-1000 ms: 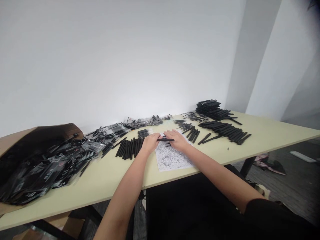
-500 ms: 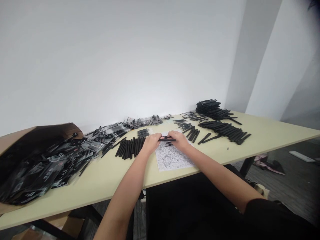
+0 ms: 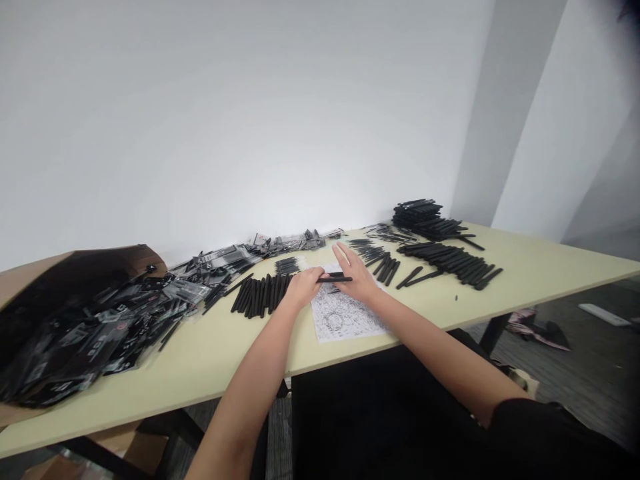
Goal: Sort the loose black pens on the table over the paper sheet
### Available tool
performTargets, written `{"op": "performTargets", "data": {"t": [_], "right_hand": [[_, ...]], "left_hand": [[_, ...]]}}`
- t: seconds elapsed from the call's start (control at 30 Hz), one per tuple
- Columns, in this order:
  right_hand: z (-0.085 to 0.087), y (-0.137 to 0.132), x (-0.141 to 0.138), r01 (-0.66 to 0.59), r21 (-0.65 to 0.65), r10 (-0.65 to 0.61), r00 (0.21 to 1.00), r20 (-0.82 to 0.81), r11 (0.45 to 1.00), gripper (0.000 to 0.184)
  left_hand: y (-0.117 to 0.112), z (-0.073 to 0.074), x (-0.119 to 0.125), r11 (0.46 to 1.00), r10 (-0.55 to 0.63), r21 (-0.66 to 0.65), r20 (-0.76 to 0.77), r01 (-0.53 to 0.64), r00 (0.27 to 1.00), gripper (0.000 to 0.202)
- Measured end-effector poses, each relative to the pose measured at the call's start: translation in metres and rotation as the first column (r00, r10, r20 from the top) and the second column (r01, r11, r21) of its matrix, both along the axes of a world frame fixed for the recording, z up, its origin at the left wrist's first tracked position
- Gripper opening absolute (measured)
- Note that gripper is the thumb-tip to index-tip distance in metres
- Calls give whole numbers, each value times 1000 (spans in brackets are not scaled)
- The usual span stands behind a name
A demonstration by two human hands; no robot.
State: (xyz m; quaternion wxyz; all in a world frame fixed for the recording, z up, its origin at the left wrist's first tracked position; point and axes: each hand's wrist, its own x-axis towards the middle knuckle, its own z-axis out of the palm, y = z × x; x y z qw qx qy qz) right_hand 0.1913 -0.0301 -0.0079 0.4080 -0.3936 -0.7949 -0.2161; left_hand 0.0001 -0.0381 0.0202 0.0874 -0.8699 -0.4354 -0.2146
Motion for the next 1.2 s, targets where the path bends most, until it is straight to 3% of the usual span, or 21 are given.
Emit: {"op": "performTargets", "data": {"t": [0.13,0.3,0.5,0.67,0.9,1.2], "right_hand": [[1,-3,-4,94,-16,-92,992,90,995,84],[-2,-4,-7,209,-113,-184,963,196,971,69],[1,-6,-5,99,-285,-42,979,199,953,46],[6,-10,-5,121,-387,-29,971,236,914,32],[7,-5,-3,64,-379,28,972,233,923,28],[-2,-1,1,-48,-335,37,999,-37,941,18]], "left_hand": [[-1,1,1,1000,-8,0,21,8,1000,27],[-2,2,3,999,-5,33,4,5,1000,27],[-3,4,2,998,32,51,-48,-30,998,31],[-1,2,0,998,41,55,-79,-36,996,32],[1,0,-1,998,40,60,-49,-37,998,31],[-1,1,4,999,36,15,-68,-35,997,30]]}}
